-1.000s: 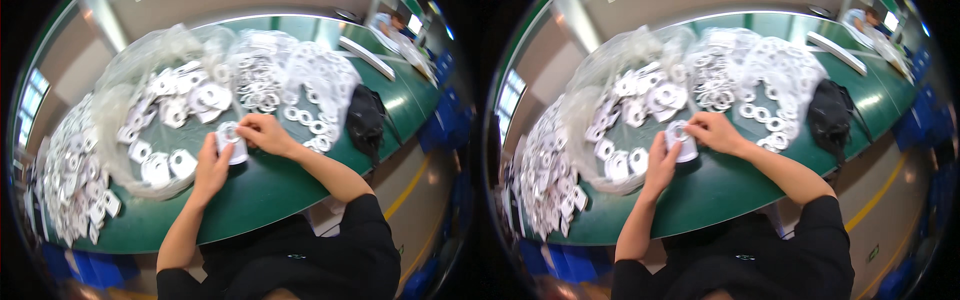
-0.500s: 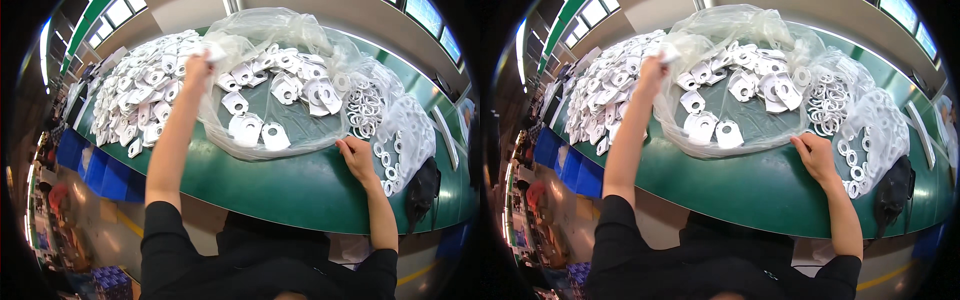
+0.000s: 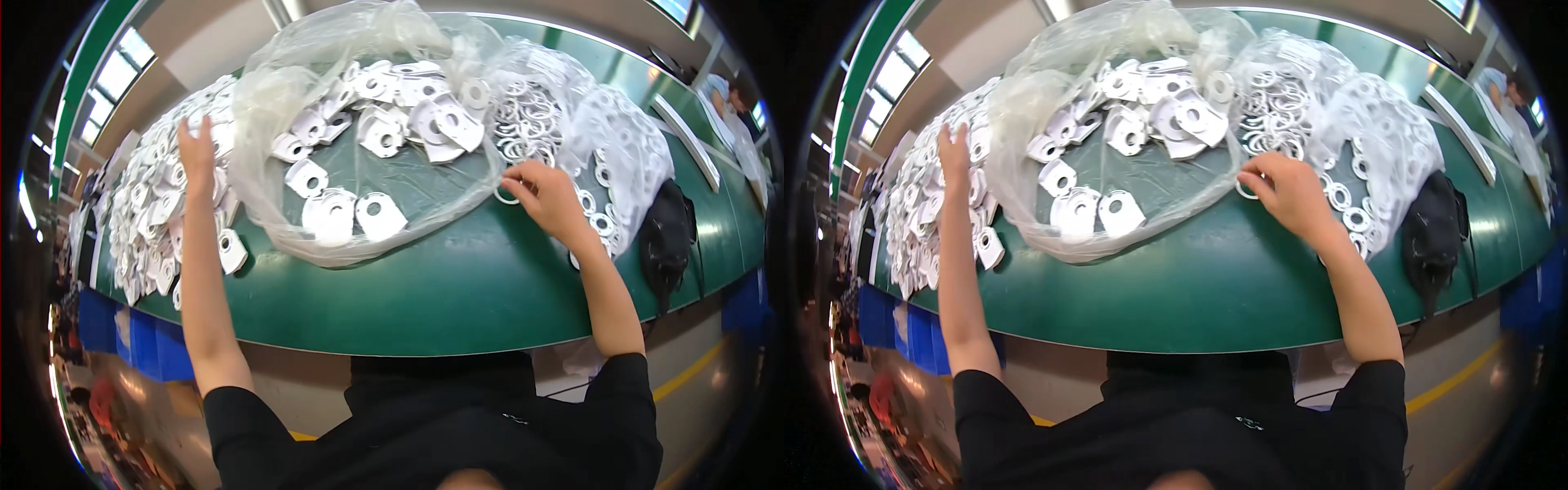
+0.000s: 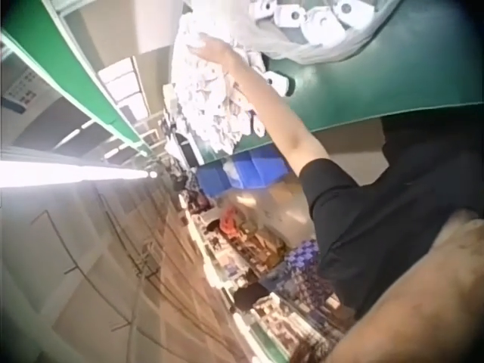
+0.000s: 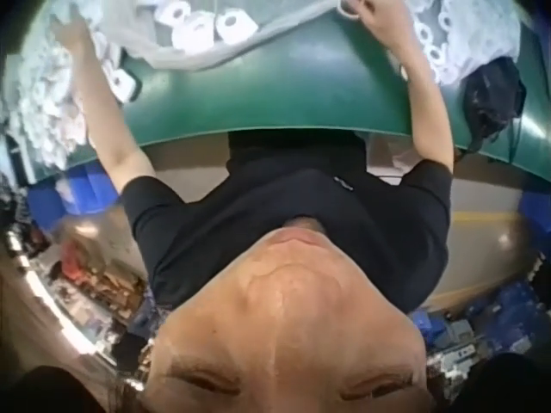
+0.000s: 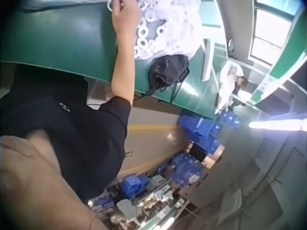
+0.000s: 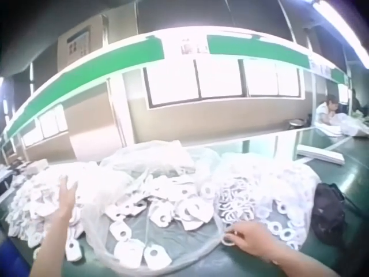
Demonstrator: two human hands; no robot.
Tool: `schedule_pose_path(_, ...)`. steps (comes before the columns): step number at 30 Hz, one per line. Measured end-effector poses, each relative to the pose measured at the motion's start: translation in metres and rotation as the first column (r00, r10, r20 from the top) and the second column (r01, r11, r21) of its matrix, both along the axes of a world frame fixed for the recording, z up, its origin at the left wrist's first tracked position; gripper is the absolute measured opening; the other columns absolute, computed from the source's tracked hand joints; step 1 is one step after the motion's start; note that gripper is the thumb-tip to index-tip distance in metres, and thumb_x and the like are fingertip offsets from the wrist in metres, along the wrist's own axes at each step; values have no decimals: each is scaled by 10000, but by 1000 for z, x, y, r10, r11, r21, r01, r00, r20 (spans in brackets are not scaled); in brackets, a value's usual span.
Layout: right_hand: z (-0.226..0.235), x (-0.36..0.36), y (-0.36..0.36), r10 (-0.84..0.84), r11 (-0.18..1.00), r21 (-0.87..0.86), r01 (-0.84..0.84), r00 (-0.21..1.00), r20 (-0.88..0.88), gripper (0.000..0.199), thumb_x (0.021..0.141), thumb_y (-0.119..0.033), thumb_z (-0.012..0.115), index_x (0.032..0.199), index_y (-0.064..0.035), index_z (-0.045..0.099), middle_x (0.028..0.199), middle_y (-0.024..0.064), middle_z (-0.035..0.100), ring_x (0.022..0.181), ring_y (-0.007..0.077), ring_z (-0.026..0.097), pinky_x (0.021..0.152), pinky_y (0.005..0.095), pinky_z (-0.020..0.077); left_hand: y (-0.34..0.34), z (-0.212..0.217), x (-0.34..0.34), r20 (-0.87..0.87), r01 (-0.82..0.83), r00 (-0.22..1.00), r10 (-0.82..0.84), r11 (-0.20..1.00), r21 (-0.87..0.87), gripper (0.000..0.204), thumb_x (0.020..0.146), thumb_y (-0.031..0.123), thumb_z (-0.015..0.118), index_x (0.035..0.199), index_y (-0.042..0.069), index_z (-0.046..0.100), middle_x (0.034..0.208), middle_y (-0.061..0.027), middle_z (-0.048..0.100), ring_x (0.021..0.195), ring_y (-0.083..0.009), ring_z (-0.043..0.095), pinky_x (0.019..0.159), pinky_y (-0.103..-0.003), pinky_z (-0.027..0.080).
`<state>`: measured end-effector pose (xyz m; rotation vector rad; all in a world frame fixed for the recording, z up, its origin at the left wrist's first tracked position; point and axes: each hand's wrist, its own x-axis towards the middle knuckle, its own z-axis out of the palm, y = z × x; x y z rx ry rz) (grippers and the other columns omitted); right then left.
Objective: Inserting metal rings into white plastic circular components at a manufacturing workstation.
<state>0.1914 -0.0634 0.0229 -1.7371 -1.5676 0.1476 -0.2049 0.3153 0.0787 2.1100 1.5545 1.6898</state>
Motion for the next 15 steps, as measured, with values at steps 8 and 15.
schedule_pose_path(8,30,84,-53,-201,901,-360,245,967,156,183,718,-98,719,860,-1,656,757,106,658,704,228,629,658,329,486,-228,-33,131,-567,388,497,-657,753,-532,503,813,284,682,1223,25,545,1120,-191,604,1045,-334,555,910,-426,415)
schedule_pose_path(15,20,76,-43,-239,829,-430,358,921,308,432,638,-248,807,976,-36,640,964,146,664,915,297,629,786,383,483,-266,-63,156,-619,405,532,-578,816,-413,560,804,290,696,1236,-12,506,871,-175,598,802,-336,546,746,-414,420)
